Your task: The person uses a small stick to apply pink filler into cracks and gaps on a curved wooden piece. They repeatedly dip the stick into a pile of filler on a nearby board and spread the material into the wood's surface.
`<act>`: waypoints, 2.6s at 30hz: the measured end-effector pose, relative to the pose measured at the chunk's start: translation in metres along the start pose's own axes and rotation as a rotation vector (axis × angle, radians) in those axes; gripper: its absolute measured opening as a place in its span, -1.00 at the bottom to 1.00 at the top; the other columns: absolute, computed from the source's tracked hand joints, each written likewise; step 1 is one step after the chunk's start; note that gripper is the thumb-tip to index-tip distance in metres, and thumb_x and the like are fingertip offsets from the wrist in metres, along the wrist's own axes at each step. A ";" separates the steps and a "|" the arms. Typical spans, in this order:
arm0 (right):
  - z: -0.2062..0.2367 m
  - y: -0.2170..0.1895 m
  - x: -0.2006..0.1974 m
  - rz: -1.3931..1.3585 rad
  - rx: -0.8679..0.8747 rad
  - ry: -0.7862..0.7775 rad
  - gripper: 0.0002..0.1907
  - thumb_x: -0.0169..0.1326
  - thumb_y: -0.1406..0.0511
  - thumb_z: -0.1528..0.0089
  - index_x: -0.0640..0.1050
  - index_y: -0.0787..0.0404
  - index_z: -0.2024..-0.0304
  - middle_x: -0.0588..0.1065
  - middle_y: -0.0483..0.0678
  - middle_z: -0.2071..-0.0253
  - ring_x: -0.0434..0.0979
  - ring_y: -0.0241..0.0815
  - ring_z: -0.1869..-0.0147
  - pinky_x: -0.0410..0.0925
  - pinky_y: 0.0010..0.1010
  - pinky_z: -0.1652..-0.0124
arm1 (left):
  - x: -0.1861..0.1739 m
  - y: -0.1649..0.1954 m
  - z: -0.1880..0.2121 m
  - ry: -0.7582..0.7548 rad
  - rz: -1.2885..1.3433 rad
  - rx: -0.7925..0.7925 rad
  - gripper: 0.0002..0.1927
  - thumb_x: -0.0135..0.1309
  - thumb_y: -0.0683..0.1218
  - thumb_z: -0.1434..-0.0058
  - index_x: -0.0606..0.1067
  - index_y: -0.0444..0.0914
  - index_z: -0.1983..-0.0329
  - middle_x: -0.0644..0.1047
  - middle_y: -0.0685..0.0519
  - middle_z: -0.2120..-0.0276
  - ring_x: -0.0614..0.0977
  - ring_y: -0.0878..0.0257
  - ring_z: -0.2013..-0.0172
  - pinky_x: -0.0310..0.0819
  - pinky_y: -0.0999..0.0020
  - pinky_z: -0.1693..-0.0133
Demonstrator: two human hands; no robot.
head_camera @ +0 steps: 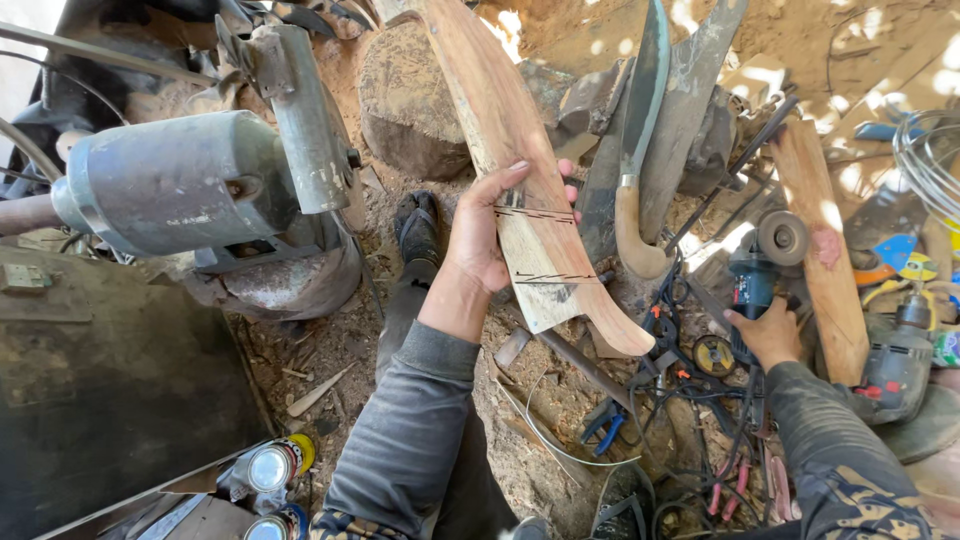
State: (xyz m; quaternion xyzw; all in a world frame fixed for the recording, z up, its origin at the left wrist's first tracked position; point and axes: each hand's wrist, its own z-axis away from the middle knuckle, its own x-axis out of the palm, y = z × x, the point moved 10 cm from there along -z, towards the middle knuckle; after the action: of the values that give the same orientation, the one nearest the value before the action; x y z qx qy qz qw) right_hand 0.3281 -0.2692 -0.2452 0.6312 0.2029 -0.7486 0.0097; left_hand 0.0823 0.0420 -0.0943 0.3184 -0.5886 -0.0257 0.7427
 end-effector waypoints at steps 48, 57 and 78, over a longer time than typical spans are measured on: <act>0.323 0.118 -0.123 0.050 -0.557 0.175 -0.58 0.23 0.21 -0.01 0.58 0.14 0.07 0.53 0.13 0.27 0.61 0.05 0.37 0.44 -0.26 0.42 | 0.006 0.044 -0.015 0.212 0.482 0.094 -0.51 -0.19 -0.05 -0.29 0.23 -0.47 -0.19 0.48 -0.21 0.06 0.56 -0.02 0.16 0.48 -0.18 0.00; 0.323 0.109 -0.123 0.057 -0.588 0.157 -0.51 0.29 0.15 0.05 0.57 0.17 0.09 0.53 0.05 0.40 0.60 -0.01 0.46 0.43 -0.28 0.45 | -0.003 0.039 -0.017 0.267 0.493 0.072 -0.50 -0.22 -0.04 -0.32 0.20 -0.45 -0.23 0.48 -0.21 0.05 0.57 -0.01 0.15 0.48 -0.16 0.00; 0.351 0.021 -0.146 0.104 -0.814 0.226 -0.34 0.36 0.09 0.14 0.57 0.20 0.02 0.51 -0.08 0.55 0.57 -0.12 0.50 0.44 -0.33 0.35 | 0.030 -0.003 -0.024 0.119 0.073 0.010 -0.50 -0.25 -0.11 -0.31 0.11 -0.46 -0.26 0.44 -0.19 0.16 0.55 0.04 0.25 0.58 -0.03 0.18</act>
State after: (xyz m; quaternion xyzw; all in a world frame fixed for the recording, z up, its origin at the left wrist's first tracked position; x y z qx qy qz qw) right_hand 0.0331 -0.4348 -0.0703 0.6633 0.4499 -0.5319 0.2735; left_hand 0.1137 0.0376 -0.0727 0.3012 -0.5547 0.0233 0.7753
